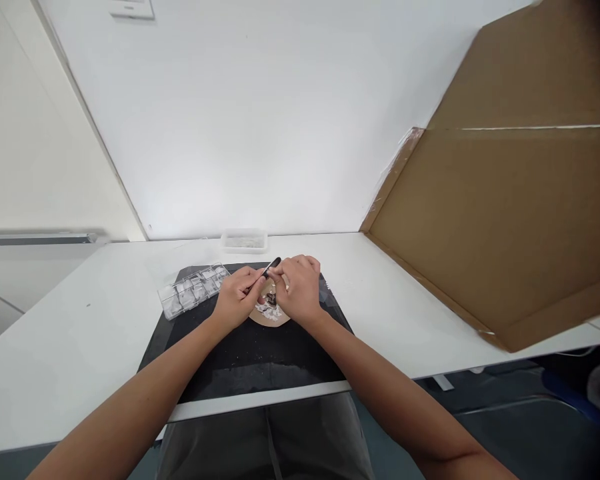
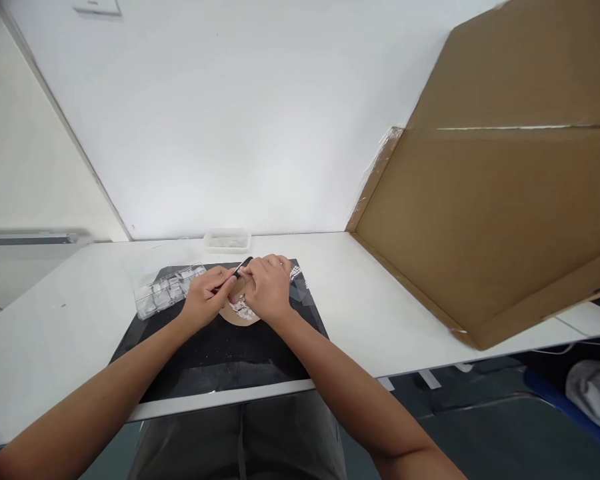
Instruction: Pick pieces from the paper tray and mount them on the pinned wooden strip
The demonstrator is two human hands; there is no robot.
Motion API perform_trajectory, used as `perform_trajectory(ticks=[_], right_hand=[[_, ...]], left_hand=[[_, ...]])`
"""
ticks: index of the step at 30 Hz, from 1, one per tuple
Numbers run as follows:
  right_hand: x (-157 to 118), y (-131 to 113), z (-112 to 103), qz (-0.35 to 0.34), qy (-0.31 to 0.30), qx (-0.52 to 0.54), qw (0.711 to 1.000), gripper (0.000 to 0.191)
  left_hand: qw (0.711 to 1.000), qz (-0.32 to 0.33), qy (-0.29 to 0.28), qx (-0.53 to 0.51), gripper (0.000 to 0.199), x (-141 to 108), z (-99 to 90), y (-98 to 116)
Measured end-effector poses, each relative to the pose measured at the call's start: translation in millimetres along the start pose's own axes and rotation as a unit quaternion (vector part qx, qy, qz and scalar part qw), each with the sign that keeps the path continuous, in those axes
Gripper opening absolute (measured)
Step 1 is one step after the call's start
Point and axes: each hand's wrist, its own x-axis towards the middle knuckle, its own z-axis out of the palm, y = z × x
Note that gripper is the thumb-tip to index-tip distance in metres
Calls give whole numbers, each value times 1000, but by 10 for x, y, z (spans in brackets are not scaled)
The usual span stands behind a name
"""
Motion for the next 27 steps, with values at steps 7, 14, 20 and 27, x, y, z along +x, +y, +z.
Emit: perform_trajectory(ticks=[7,14,20,27], right_hand=[[28,43,-9,40,27,1,999,21],[27,18,-27,61,9,6,998,20],[20,-20,-46,55,-34,28,998,17],[55,8,-51,76,-1,53,996,20]], left_hand=[[1000,21,3,19,36,5,-4,-13],[998,46,9,47,32,14,-12,-13],[992,80,0,98,29,14,-19,-52],[979,119,-6,166,31,-12,-33,-67]])
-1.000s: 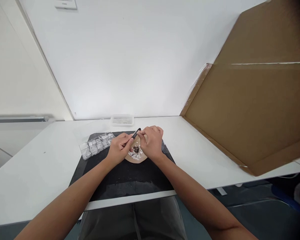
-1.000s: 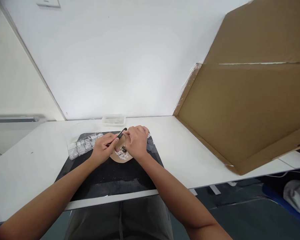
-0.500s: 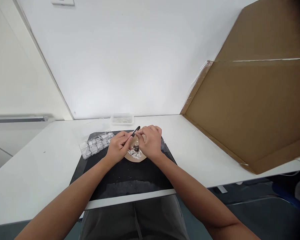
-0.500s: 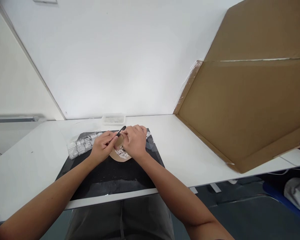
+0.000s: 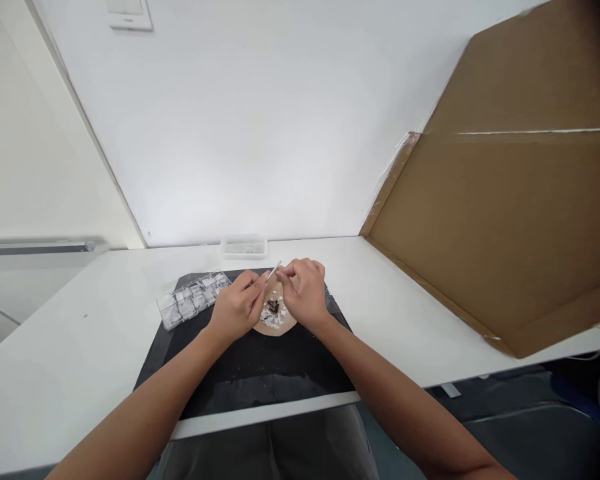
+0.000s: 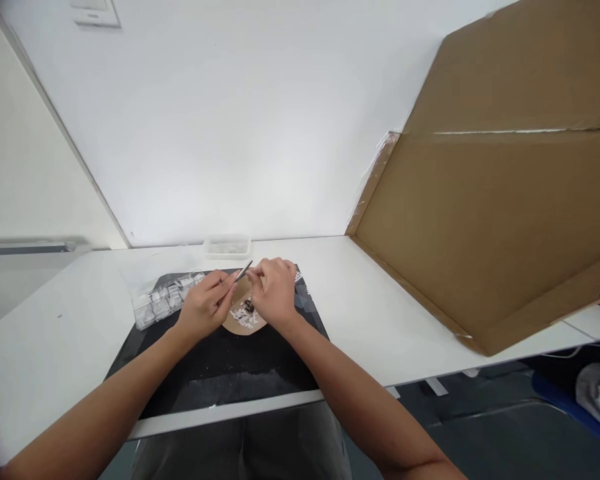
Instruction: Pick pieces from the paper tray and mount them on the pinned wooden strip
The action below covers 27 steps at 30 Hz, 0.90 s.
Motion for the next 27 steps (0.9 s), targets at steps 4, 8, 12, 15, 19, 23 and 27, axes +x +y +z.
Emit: perform_trajectory(ticks=[4,8,12,15,19,23,27], right_hand=[[-24,-25,16,7,-9,7,1000,18],[-59,-55,60,18,12,20,1000,20],[-68,-41,87,29,12,20,999,19],[-61,-33,88,35,22,20,999,19],[-62,-28,92,2,5,9,1000,18],[-33,46,107,31,17,15,999,18],[-8,113,80,41,12,29,999,21]], left_hand=[[999,11,4,30,38,-12,-2,3],[999,11,7,45,38,-19,11,-7],[999,14,7,44,39,-22,26,-13],[999,10,8,38,38,-22,31,-16],[1000,10,0,19,36,-18,29,-41],[1000,5,-5,-3,36,-4,25,-72],[999,-13,5,-29,41,-20,30,-82]])
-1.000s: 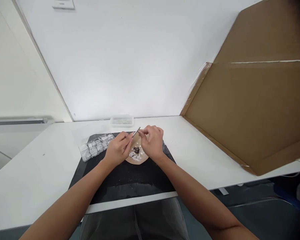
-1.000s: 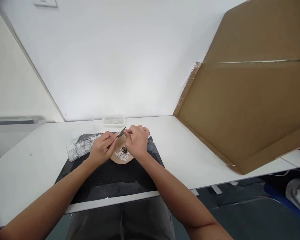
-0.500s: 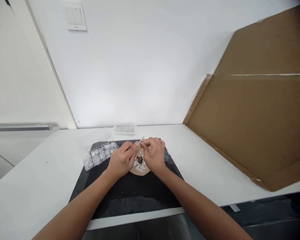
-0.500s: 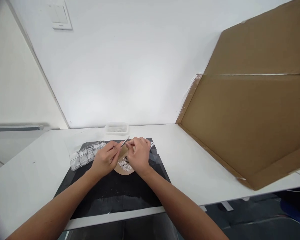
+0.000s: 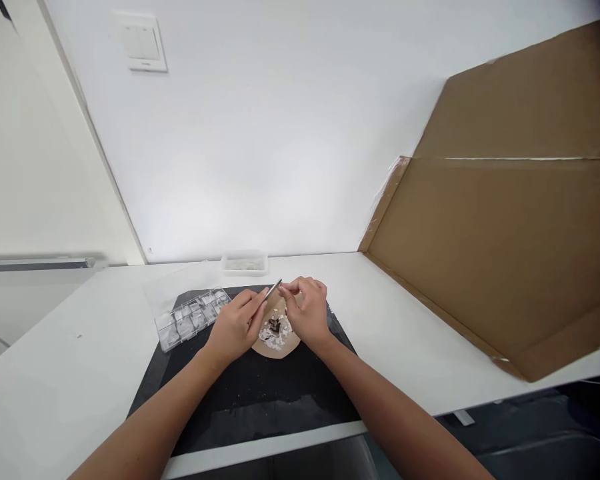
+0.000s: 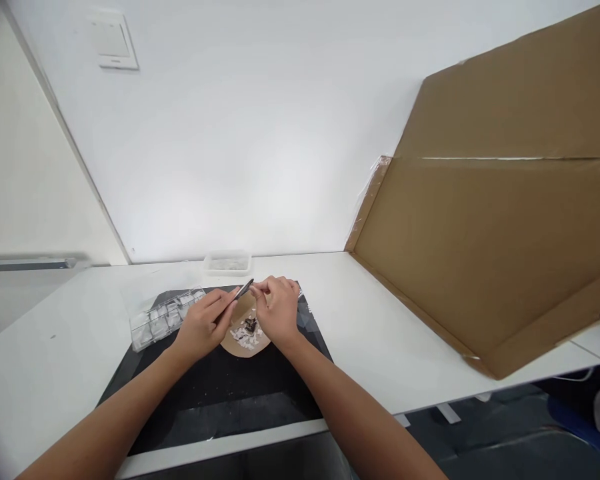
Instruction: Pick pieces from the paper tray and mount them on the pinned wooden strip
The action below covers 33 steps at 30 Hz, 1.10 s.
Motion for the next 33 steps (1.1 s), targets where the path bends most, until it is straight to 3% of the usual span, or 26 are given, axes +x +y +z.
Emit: perform_trajectory(ticks=[3,7,12,16,18,24,29,33], right_hand=[[16,-2,-43,26,5,61,998,22],[47,-2,-76,51,14,109,993,18],[70,6,-86,60,12,114,992,18],[71,-11,-85,58,1,118,991,16],[65,-21,-79,55,-5,121,991,15],[42,-13,-41,41,-23,124,991,11],[24,9,-20,21,-27,102,994,7],[10,15,-23,-1,-54,94,994,6]], left_hand=[[995,-75,18,-67,47,-23,4,-9],[961,-204,26,-185,34,-13,4,-11],[925,-264,6,-272,44,60,-25,43],[854,-358,6,-377,59,93,-35,42],[833,-379,8,-403,63,90,-30,23],[835,-376,8,-402,67,69,-37,-22],[858,-359,-7,-367,66,66,-45,-32],[882,-342,-32,-323,55,41,-41,17]])
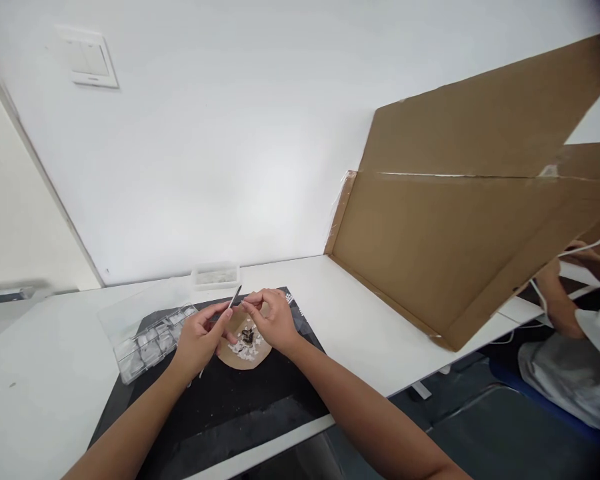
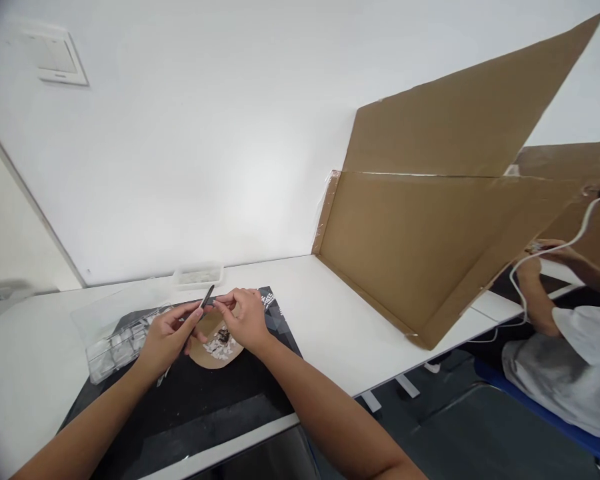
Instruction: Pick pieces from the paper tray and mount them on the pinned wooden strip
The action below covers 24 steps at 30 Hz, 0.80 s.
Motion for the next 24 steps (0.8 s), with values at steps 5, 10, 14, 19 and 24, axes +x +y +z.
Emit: perform_trajectory(ticks=[5,10,14,19,24], right_hand=[[-3,4,-6,-8,-11,-9,1000,11],[-6,-8,-39,-1,23,-25,999,10],[-6,-28,-64,-14,15,-35,999,10],[-23,-49,-44,-25,22,-60,998,13],[-51,-103,-41,-54,4,-89,995,15]], left_hand=[[997,50,-16,65,39,-53,40,34],[990,91,-35,102,34,-74,57,86],[972,162,-33,169,32,-93,74,109],[935,253,-14,247,29,-73,70,71],[894,323,-14,309,27,-50,31,23]])
